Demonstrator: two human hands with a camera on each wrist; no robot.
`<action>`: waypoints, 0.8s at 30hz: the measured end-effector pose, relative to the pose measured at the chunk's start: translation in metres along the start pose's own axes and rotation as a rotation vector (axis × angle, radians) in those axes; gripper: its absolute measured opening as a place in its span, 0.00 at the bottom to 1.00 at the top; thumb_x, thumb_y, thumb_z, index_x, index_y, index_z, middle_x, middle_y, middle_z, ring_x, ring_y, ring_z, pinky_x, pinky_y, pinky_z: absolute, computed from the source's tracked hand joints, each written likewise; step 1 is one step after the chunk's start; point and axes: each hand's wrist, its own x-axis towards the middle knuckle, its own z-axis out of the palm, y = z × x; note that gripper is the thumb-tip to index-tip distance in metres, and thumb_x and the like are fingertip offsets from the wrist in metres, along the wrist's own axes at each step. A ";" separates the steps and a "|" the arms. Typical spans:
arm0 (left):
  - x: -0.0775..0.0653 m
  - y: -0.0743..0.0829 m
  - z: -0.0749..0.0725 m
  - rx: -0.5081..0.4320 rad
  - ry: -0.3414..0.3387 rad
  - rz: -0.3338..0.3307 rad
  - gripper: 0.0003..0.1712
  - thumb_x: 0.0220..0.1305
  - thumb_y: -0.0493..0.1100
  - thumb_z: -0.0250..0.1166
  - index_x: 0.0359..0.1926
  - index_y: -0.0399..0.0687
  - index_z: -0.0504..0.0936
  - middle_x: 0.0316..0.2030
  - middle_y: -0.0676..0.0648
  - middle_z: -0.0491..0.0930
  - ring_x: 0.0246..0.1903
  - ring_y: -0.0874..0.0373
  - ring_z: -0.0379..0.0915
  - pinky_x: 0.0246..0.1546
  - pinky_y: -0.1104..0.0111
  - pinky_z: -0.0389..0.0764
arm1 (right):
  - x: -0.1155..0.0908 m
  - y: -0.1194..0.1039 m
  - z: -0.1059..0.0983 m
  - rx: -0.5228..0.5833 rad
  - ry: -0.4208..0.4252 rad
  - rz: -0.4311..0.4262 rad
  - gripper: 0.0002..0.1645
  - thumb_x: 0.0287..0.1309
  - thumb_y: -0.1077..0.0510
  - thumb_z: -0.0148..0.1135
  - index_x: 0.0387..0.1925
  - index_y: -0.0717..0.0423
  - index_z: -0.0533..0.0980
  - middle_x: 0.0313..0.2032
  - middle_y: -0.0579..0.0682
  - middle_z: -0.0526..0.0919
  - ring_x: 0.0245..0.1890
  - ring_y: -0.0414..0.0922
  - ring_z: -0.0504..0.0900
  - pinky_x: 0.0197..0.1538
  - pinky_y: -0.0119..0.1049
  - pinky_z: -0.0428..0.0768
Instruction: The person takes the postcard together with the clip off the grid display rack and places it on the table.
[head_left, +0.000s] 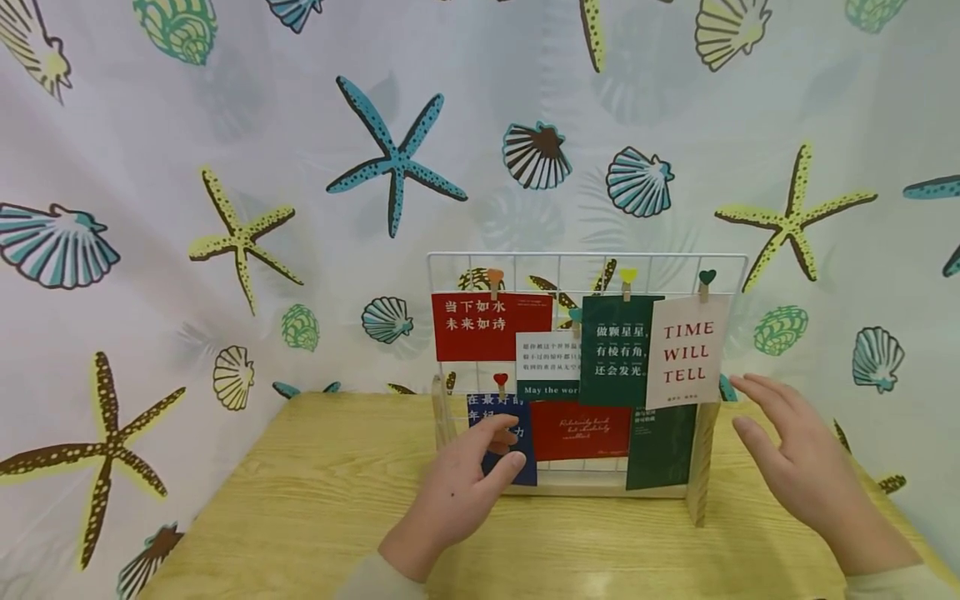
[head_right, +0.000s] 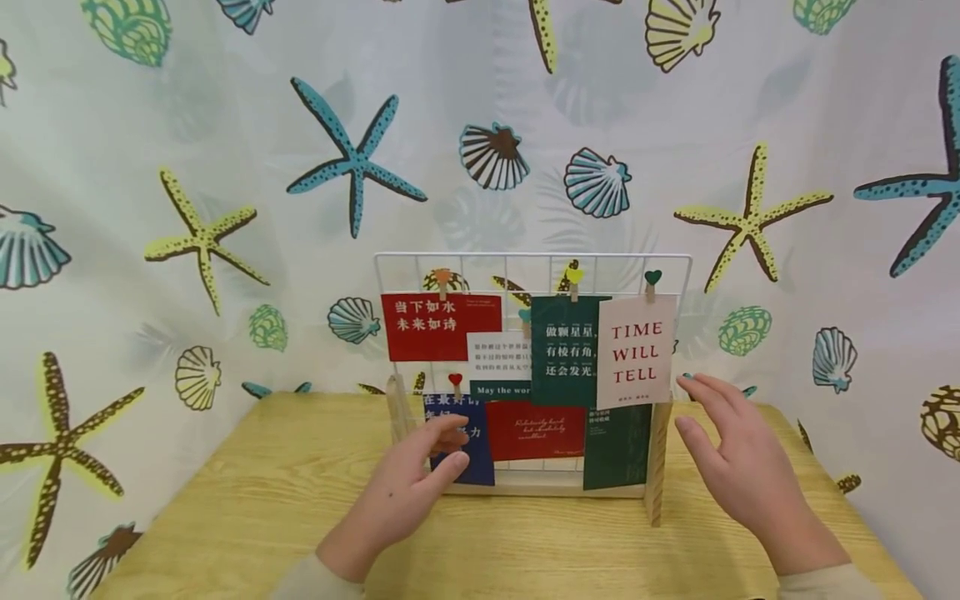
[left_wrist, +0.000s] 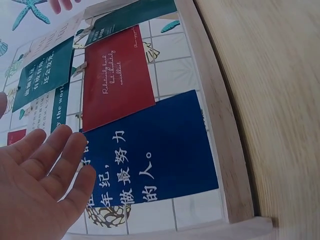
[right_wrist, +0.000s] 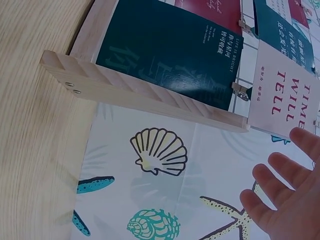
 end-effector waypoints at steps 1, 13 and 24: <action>0.001 0.001 0.001 -0.009 0.001 0.002 0.30 0.75 0.60 0.56 0.70 0.52 0.70 0.57 0.50 0.80 0.56 0.56 0.74 0.59 0.50 0.74 | 0.001 -0.001 0.000 -0.001 -0.001 0.001 0.28 0.76 0.52 0.53 0.73 0.48 0.66 0.69 0.60 0.66 0.67 0.68 0.63 0.57 0.73 0.60; 0.011 0.012 0.016 -0.097 -0.005 0.019 0.30 0.75 0.60 0.55 0.70 0.52 0.70 0.56 0.51 0.80 0.55 0.60 0.74 0.59 0.52 0.75 | 0.005 -0.004 -0.002 0.005 0.009 0.012 0.28 0.77 0.52 0.51 0.74 0.48 0.65 0.70 0.60 0.65 0.68 0.67 0.62 0.58 0.74 0.60; 0.020 0.019 0.026 -0.135 -0.039 0.001 0.32 0.74 0.62 0.56 0.71 0.53 0.70 0.57 0.51 0.79 0.55 0.59 0.74 0.58 0.54 0.75 | 0.012 -0.007 -0.007 -0.009 0.032 0.009 0.28 0.77 0.52 0.50 0.74 0.50 0.65 0.71 0.61 0.64 0.68 0.67 0.61 0.58 0.74 0.60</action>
